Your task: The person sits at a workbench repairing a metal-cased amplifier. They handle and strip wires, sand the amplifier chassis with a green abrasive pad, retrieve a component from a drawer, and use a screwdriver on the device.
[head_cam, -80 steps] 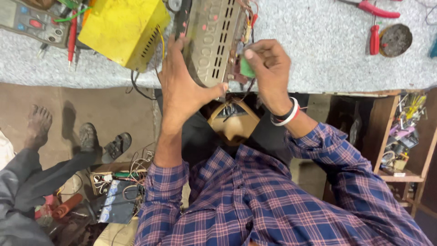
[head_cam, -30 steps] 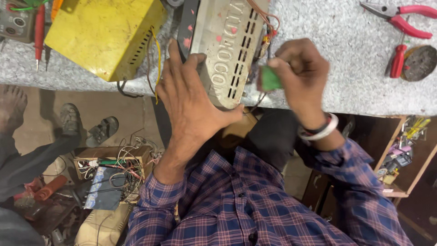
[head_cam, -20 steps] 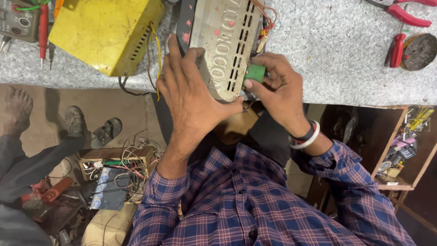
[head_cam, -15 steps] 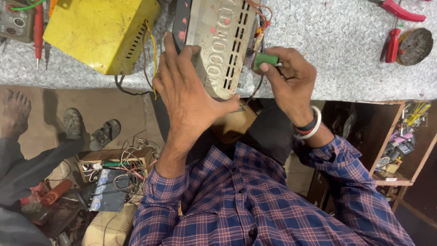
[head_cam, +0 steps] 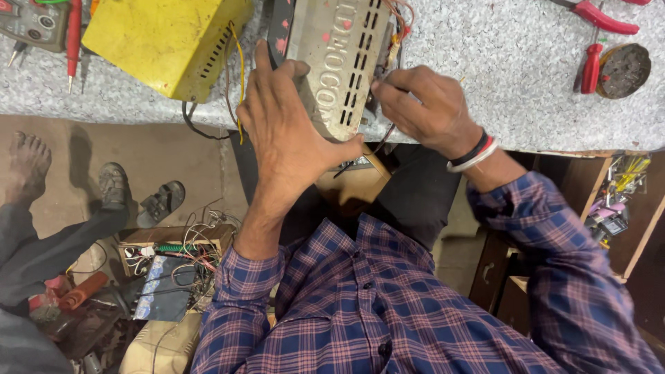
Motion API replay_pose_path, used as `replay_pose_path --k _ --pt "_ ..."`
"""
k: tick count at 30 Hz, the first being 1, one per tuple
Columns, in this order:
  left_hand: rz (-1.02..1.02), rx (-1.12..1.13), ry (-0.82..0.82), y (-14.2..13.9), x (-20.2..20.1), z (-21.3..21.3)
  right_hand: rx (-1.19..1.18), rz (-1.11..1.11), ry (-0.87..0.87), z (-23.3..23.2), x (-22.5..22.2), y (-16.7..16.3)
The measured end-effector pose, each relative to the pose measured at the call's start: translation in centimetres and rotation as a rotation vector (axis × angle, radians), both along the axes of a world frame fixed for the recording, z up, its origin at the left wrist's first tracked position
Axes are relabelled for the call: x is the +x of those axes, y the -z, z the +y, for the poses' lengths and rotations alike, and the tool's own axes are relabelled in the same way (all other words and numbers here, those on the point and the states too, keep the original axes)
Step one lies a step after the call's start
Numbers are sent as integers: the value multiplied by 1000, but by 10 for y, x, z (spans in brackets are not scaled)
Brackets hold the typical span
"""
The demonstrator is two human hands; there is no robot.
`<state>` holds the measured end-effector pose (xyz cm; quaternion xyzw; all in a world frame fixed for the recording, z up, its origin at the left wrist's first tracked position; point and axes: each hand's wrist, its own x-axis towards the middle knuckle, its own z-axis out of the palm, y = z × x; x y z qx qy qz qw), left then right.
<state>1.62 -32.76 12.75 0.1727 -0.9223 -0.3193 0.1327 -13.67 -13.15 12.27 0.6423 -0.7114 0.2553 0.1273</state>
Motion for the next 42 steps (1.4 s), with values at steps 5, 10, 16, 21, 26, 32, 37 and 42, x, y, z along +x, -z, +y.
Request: replay_pose_path --k 5,10,16,21,26,32,37,42 --pt "35 -12 -34 2 -2 6 58 -306 181 -5 14 -2" --pt "26 -19 -61 2 -1 11 43 -1071 303 -9 22 -3" --pt "41 -27 -59 3 1 13 91 -1058 291 -6 14 -3" --pt "30 -48 -57 4 1 15 119 -373 101 -3 -1 -7" --pt "49 -72 -68 7 -1 17 145 148 -59 -2 -9 -6" --pt "32 -78 -59 7 -2 17 387 -1060 259 -8 -20 -2" --pt "20 -77 -58 5 -2 17 174 -176 -22 -1 -16 1" --pt "37 -115 -54 7 -2 18 108 -246 107 -1 -1 0"
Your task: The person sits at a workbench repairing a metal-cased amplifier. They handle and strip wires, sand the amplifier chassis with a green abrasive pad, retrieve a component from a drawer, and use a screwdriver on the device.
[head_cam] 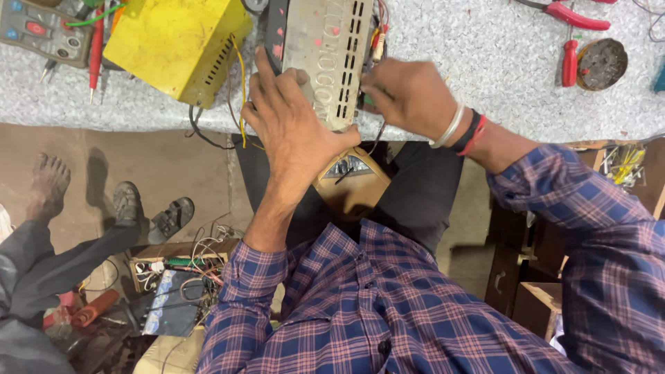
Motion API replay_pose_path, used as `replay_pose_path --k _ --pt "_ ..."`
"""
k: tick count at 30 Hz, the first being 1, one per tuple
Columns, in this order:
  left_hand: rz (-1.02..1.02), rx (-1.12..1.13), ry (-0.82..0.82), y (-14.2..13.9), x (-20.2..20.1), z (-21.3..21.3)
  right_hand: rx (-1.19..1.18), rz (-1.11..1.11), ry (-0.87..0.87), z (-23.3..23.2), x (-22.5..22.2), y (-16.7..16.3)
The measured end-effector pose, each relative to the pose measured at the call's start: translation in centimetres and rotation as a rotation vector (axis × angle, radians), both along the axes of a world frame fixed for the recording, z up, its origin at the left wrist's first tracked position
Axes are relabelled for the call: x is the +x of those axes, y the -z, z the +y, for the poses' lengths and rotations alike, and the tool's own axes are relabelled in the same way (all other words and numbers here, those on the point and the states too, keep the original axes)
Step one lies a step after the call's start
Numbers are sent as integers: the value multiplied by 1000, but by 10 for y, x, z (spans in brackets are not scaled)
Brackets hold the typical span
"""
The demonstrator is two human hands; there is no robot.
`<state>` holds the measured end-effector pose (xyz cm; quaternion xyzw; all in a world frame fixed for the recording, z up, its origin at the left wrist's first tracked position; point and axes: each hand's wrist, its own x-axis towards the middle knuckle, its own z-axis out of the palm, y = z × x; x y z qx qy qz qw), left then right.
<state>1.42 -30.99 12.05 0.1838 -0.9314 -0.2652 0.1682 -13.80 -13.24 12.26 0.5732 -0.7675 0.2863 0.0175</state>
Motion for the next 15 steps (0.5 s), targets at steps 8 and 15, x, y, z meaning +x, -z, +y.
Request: replay_pose_path --k 8,15 --pt "-7 -22 4 -5 -1 0 61 -243 -62 -10 -16 -14" --pt "-23 -36 4 0 -1 1 89 -405 149 -7 0 -9"
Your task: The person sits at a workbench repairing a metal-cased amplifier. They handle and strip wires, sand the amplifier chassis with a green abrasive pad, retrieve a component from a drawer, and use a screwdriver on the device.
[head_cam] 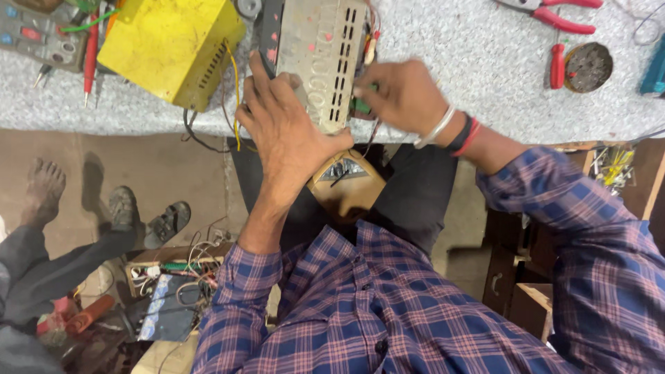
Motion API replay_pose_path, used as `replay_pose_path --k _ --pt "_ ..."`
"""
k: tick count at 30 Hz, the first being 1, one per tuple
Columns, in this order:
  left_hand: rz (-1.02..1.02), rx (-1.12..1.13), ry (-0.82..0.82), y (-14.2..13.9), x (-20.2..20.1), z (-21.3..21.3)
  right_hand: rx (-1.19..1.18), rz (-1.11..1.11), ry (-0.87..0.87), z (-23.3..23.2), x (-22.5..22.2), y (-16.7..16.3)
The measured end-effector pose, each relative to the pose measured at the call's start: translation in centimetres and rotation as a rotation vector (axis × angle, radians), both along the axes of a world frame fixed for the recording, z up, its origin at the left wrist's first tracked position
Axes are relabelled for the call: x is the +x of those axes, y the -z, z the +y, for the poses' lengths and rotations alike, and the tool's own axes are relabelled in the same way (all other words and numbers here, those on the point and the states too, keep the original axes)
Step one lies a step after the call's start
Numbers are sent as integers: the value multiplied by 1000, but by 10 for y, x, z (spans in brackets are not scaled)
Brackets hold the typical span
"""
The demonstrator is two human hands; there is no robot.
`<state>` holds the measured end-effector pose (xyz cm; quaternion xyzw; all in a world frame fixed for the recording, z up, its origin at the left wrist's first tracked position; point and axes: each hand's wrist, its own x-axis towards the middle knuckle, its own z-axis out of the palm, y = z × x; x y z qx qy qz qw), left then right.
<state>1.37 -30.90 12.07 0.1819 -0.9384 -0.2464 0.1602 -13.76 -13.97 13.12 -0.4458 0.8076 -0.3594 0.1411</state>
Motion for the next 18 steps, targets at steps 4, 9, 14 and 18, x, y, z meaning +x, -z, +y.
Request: replay_pose_path --k 4,9,14,18 --pt "14 -17 -1 3 2 1 3 -552 65 -3 -13 9" --pt "26 -104 -1 6 2 4 -192 591 -275 13 3 19" --pt "8 -138 10 10 5 5 -74 -625 46 6 -6 22" --pt "13 -173 11 11 4 6 -152 -282 -60 9 -6 22"
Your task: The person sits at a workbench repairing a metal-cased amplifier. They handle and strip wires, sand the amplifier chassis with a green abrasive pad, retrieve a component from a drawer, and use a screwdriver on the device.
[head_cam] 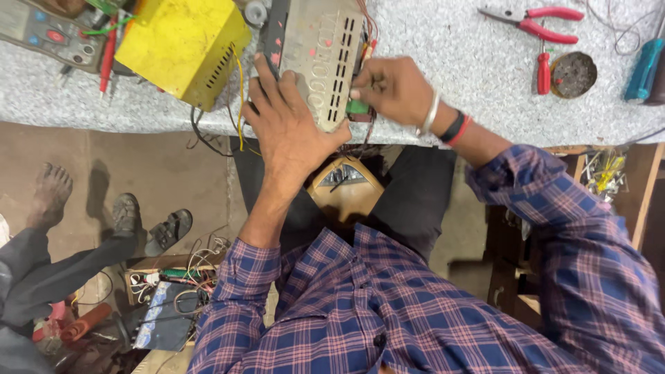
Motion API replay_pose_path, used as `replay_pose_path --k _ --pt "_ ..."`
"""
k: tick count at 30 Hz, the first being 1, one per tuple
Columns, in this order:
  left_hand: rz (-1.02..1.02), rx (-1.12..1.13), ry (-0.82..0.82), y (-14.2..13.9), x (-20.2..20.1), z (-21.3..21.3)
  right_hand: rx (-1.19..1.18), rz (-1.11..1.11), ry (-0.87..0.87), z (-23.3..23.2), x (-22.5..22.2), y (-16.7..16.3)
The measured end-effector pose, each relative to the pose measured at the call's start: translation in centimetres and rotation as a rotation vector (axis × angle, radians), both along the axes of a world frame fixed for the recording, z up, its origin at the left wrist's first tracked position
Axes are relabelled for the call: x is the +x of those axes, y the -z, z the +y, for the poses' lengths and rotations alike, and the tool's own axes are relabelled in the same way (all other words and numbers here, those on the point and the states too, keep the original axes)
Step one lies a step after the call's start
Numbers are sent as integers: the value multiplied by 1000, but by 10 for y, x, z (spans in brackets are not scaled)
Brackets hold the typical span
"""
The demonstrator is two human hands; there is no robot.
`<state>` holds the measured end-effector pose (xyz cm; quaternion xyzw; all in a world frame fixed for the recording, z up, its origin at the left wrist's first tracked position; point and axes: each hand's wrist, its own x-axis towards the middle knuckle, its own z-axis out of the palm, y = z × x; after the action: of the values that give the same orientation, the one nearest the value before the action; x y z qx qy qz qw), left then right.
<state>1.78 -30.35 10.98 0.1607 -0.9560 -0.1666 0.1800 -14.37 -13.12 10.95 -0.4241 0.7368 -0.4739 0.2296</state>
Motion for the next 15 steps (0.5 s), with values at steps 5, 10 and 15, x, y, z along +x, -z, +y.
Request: replay_pose_path --k 5,10,15 --pt "-10 4 -8 -2 -2 0 -25 696 -98 8 8 1" --pt "-61 31 -15 -4 0 0 168 -345 61 -1 -4 2" --pt "-5 -4 -14 -3 -1 0 -213 727 -121 4 7 1"
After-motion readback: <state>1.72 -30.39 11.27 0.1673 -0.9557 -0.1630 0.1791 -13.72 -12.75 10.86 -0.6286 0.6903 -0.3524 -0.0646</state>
